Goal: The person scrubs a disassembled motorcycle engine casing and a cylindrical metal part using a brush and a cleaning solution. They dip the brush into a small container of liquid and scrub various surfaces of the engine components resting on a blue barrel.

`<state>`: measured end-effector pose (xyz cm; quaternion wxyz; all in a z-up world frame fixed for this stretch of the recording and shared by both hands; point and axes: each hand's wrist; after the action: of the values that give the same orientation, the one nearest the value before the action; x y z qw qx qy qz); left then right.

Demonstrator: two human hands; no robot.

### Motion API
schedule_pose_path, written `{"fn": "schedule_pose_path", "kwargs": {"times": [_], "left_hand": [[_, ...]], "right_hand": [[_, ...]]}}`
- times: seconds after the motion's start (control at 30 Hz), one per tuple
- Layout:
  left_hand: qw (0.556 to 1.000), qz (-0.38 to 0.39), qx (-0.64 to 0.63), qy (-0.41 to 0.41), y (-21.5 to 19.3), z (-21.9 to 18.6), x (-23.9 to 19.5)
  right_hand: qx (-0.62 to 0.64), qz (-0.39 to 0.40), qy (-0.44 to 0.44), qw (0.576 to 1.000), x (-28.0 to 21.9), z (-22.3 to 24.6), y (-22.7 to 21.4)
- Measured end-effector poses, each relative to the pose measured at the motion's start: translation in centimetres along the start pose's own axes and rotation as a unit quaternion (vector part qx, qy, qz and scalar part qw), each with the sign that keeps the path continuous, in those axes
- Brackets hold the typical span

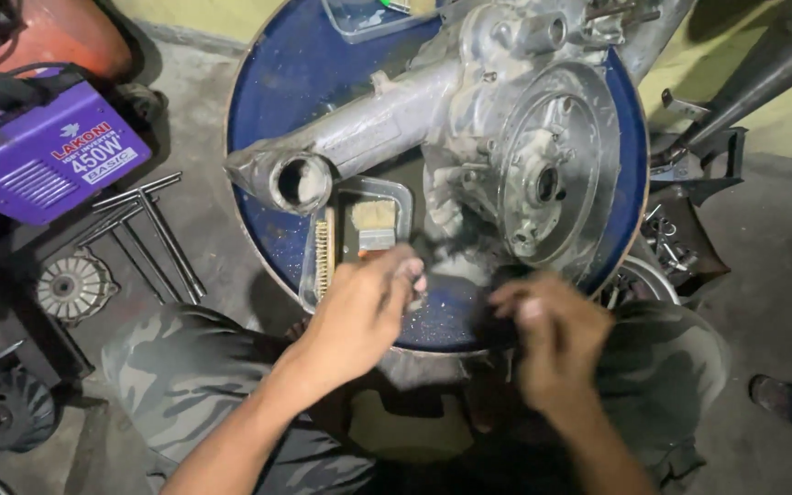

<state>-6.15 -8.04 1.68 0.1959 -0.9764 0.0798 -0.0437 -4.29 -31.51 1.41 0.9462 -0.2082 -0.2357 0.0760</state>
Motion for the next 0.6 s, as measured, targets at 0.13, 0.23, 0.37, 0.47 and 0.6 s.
{"fn": "schedule_pose_path", "kwargs": {"times": [0.13,0.23,0.37,0.47,0.6], "left_hand": [[0.977,0.056,0.185,-0.087,1.7,-1.6,0.1],[0.94,0.089,0.326,-0.054,2.9,-1.2,0.7],[0.925,0.075,0.372,-0.025,2.1,-1.6,0.9],[0.928,0.082,0.362,-0.002,1.7,-2.1,1.2],[0.9,0.024,0.43,0.075,2.3,-1.7,1.7]], "right_hand": [[-0.164,-0.028,-0.061,0.984,3.3,-5.7,-4.2],[-0.165,-0.023,-0.071,0.983,5.6,-7.4,-5.3],[-0.175,-0.02,-0.088,0.98,7.0,-7.5,-5.3],[-0.173,-0.021,-0.082,0.981,7.3,-8.6,-5.3],[-0.18,-0.002,-0.123,0.976,8.8,-6.9,-3.9]]}}
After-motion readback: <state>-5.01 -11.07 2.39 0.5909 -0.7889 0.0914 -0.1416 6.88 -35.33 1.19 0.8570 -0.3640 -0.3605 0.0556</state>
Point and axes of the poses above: each hand's wrist, its own x-axis towards the middle knuckle, its own y-axis out of the palm, z = x × y, and after that the axes turned 2 degrees about y, right-handed
